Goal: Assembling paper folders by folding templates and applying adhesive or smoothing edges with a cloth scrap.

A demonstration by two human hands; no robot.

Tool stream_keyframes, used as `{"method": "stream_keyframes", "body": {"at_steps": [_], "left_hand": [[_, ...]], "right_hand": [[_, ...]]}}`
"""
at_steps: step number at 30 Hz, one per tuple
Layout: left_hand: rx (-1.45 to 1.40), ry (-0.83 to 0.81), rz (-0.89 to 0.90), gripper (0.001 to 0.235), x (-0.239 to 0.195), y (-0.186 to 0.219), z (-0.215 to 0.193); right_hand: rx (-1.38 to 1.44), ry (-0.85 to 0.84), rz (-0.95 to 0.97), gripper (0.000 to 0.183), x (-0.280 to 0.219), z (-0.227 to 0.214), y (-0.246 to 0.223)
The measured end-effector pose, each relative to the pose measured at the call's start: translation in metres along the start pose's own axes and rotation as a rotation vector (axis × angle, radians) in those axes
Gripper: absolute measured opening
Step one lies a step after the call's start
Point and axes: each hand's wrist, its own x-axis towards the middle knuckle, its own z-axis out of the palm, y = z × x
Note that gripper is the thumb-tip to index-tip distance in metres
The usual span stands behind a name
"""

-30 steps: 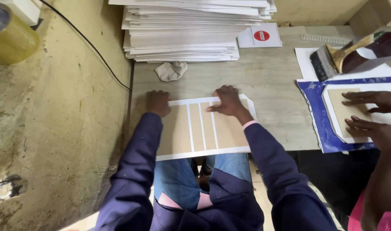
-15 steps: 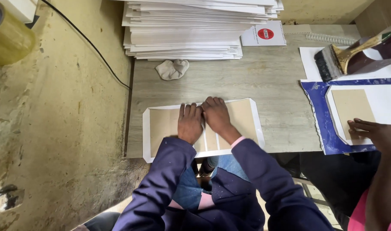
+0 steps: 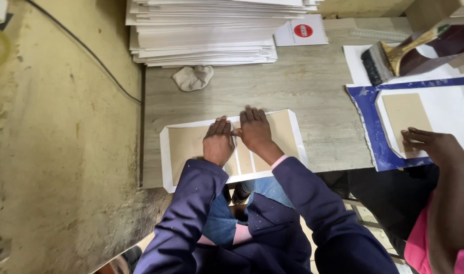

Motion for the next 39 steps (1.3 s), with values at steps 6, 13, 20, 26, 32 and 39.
{"method": "stream_keyframes", "body": {"at_steps": [6,13,20,26,32,39], "left_hand": [[0.011,-0.255,0.03,0.054,0.014,-0.037,-0.055],[0.0,0.073,-0.017,0.044,-0.004,-0.05,-0.043],[0.043,0.002,0.029,0.029,-0.004,-0.066,-0.045],[-0.003,-0.159,0.112,0.053,0.016,-0.076,-0.096],[-0.042,0.048,-0.022,0.041,-0.003,-0.087,-0.052],[-0.036,0.145,-0.041,0.025,0.001,-0.086,-0.056]], "right_hand": [[-0.125,0.19,0.028,0.064,-0.016,0.028,-0.011],[-0.037,0.036,-0.061,0.059,-0.002,0.016,0.021],[-0.179,-0.032,0.181,0.089,-0.03,0.009,0.0],[-0.318,0.131,0.059,0.076,-0.015,0.026,0.013],[-0.253,-0.156,-0.063,0.05,0.095,-0.037,0.007],[0.387,0.13,-0.453,0.026,0.167,-0.023,-0.078]]}}
